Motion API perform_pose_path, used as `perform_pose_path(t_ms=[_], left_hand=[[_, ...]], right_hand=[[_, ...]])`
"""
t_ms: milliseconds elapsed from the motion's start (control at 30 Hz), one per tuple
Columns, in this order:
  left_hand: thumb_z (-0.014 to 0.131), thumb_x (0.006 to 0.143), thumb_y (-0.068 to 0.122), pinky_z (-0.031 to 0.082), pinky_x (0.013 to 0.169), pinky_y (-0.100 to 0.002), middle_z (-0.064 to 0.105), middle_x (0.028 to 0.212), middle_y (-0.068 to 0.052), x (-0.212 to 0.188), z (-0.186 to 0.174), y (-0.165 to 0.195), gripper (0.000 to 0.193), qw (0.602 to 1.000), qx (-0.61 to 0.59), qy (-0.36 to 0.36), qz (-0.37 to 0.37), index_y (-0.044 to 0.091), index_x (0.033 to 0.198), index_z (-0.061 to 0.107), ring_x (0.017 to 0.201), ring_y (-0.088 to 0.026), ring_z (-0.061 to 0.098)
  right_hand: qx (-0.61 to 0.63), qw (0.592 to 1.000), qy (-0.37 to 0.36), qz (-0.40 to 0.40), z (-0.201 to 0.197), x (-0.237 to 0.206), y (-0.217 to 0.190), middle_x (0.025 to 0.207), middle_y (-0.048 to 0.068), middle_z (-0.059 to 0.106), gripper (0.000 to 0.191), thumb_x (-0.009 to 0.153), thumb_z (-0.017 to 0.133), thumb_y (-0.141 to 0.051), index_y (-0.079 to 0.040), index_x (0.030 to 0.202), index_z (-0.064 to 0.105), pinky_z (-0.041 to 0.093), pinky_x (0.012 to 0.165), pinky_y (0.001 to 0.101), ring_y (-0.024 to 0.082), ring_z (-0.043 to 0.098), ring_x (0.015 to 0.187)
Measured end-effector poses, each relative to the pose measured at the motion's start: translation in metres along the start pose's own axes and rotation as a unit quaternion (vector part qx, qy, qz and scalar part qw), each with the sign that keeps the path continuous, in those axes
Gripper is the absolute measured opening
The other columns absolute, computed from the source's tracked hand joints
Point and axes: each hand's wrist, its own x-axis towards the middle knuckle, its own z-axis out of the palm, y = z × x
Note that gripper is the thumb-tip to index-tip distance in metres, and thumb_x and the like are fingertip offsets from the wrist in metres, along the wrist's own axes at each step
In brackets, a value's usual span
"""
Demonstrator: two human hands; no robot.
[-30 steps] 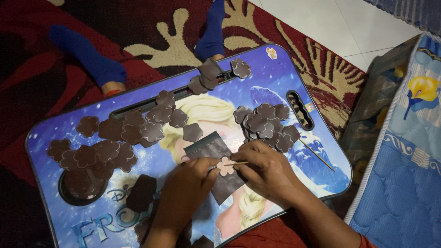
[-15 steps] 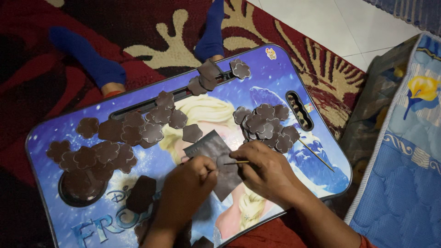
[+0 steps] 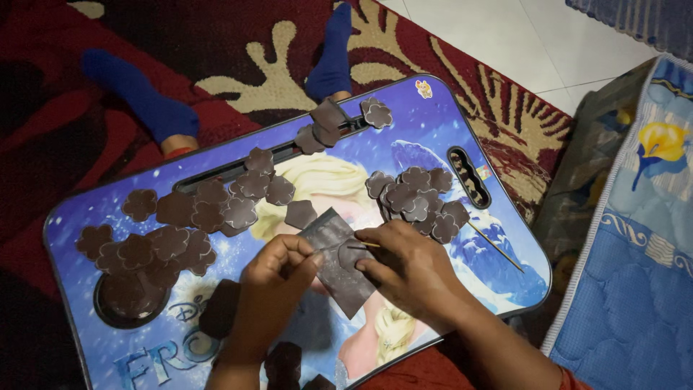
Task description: The person sits on the floor with a tray on their lap and uses a small pointed tool to trace and cut flower-shaped pieces from a dark sheet. They repeatedly pick up the sheet, trace a shape, and remove the cutout, placing finished pieces on the tray.
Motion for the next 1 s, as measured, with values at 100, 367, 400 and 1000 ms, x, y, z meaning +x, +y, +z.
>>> perform_pose_path(t_ms=[100, 367, 400, 1000], left_hand=[[0.074, 0.087, 0.007, 0.046, 0.053, -0.022, 0.066, 0.065, 0.0, -0.001, 0.001, -0.001, 0.011, 1.0, 0.002, -0.008, 0.011, 0.004, 0.095, 0.067, 0.058, -0.007, 0.065], [0.072, 0.085, 0.006, 0.049, 0.053, -0.021, 0.064, 0.065, 0.001, -0.002, 0.0, -0.008, 0.012, 0.997, 0.041, -0.007, 0.069, 0.006, 0.097, 0.068, 0.058, -0.004, 0.06], [0.073, 0.085, 0.007, 0.048, 0.054, -0.021, 0.063, 0.065, 0.002, -0.002, -0.001, -0.008, 0.012, 0.997, 0.042, -0.005, 0.065, 0.006, 0.096, 0.068, 0.058, -0.004, 0.059], [0.076, 0.083, 0.027, 0.047, 0.052, -0.033, 0.059, 0.056, -0.004, -0.01, 0.007, 0.016, 0.019, 0.974, 0.222, -0.031, 0.031, 0.011, 0.093, 0.073, 0.05, -0.016, 0.056]], right_hand=[[-0.021, 1.0, -0.011, 0.001, -0.001, 0.001, 0.001, 0.102, 0.009, 0.071, 0.038, 0.082, 0.077, -0.024, -0.012, 0.117, 0.072, 0.057, 0.077, 0.0361, 0.027, 0.073, 0.093], [0.027, 1.0, -0.006, -0.007, 0.003, -0.004, 0.01, 0.098, 0.007, 0.074, 0.033, 0.08, 0.081, -0.021, -0.012, 0.111, 0.074, 0.06, 0.073, 0.033, 0.021, 0.077, 0.087], [0.028, 1.0, -0.005, -0.01, 0.003, -0.003, 0.011, 0.097, 0.007, 0.074, 0.033, 0.079, 0.082, -0.02, -0.011, 0.11, 0.074, 0.059, 0.072, 0.0332, 0.021, 0.076, 0.086], [0.105, 0.994, -0.029, 0.0, -0.001, -0.004, 0.019, 0.097, 0.006, 0.076, 0.034, 0.084, 0.076, -0.015, -0.01, 0.117, 0.075, 0.058, 0.077, 0.0295, 0.016, 0.075, 0.089]])
